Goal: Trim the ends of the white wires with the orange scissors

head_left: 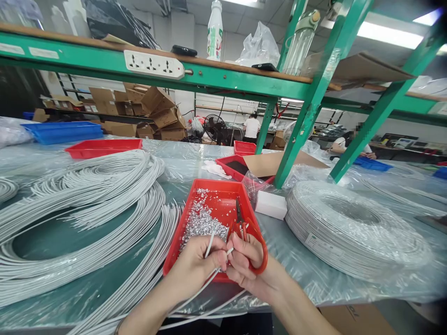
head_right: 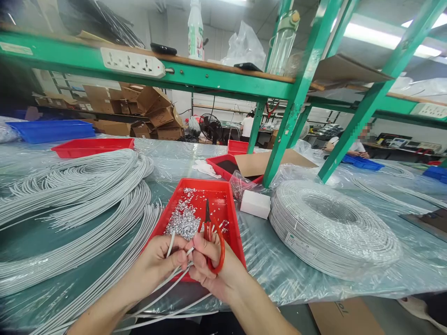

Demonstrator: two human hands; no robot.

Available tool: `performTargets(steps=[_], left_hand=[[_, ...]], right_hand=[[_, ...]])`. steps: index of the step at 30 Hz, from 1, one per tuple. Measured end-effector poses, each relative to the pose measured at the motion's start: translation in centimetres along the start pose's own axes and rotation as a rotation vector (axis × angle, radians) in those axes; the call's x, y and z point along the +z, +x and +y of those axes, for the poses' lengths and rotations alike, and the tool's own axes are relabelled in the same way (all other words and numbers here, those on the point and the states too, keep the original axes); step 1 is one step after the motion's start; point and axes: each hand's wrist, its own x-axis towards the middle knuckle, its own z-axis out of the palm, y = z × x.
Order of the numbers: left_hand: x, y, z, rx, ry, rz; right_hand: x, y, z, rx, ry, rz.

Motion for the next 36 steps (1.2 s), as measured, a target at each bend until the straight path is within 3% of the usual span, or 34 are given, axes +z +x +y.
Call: performTargets(steps=[3,5,8,13,19,27,36], left_hand=[[-0.3,0.0,-0.2,-0.181,-0.174,-0.17],[-0.3,0.0,-0.2,-0.253,-0.24,-0.183],[0.1,0.3,0.1,-0.23,-0.254,-0.082],[0.6,0.4,0.1,-0.183,-0.142,0.062],[0.5,0.8,-0.8,-0.093,-0.302,0.285],[0.7,1.0,-0.7,-0.027,-0.264,0.336],[0.5,0.9,0.1,-0.002,-0.136,0.342]], right_hand=[[0.1,-0.3,-0.4,-0.078,-0.166,0.019],[0.0,-0.6,-1.0,-0.161,-0.357,0.076],[-0.5,-0.4,-1.8,-0.274,-0.624,0.194],[-2.4,1.6,-2.4,-0.353,-0.819,0.349],[-4.0,3.2,-3.2,-0.378,-1.027,0.317],[-5.4,4.0,-3.6,-0.367,-1.212,0.271],[-4.5,2.3,-4.0,-0.408,-1.191,0.217]])
